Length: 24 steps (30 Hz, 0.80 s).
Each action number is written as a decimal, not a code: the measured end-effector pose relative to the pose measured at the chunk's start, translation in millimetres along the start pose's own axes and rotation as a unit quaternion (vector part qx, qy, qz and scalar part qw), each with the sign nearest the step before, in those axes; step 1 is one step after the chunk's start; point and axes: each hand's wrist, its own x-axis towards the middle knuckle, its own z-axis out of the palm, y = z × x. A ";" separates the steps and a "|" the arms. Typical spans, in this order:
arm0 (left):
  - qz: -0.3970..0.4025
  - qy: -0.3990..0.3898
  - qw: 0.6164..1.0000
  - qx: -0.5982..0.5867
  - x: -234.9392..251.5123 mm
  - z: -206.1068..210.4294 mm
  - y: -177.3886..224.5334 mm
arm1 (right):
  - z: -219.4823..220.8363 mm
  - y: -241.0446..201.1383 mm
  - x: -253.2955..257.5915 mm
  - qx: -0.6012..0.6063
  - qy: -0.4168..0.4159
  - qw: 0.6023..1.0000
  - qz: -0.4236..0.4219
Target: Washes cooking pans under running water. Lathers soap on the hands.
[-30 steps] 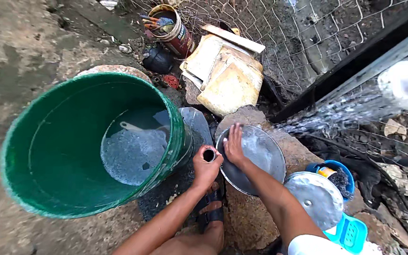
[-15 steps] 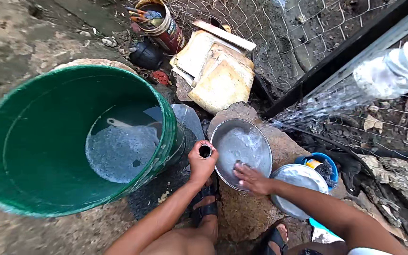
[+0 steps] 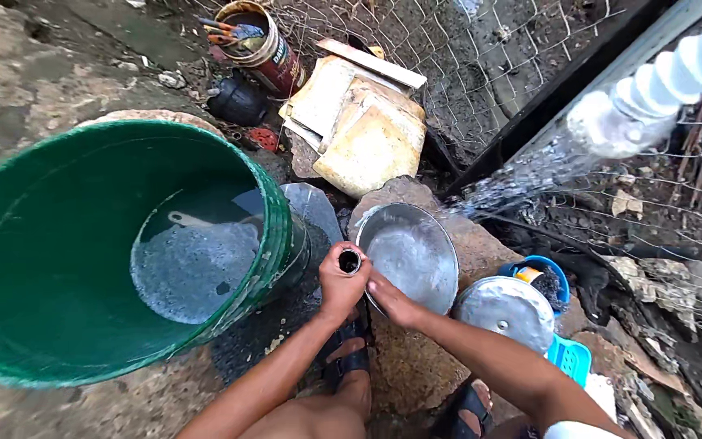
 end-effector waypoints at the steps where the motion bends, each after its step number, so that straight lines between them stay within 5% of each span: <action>1: -0.001 0.000 1.000 0.005 1.6 0.2 0.5 | -8.7 -7.1 -25.2 -0.017 -0.052 0.998 0.032; 7: -0.048 -0.118 0.985 0.116 32.8 31.2 56.0 | -80.6 -26.7 -83.8 -0.125 -0.095 0.980 0.125; 9: -0.035 -0.191 0.963 0.189 44.1 46.7 96.2 | -108.6 -44.0 -88.5 -0.097 -0.035 0.980 0.171; 13: 0.098 -0.311 0.888 0.323 62.0 64.4 167.6 | -156.8 -84.5 -93.4 0.055 0.129 0.965 0.222; 19: 0.177 -0.412 0.747 0.492 70.3 85.5 213.9 | -182.6 -123.5 -92.0 0.108 0.272 0.949 0.113; 21: 0.158 -0.399 0.741 0.516 75.3 90.4 217.5 | -182.7 -128.6 -93.3 0.119 0.291 0.946 0.081; 24: 0.103 -0.330 0.792 0.504 84.0 89.0 210.7 | -173.3 -122.6 -97.8 0.123 0.324 0.936 0.056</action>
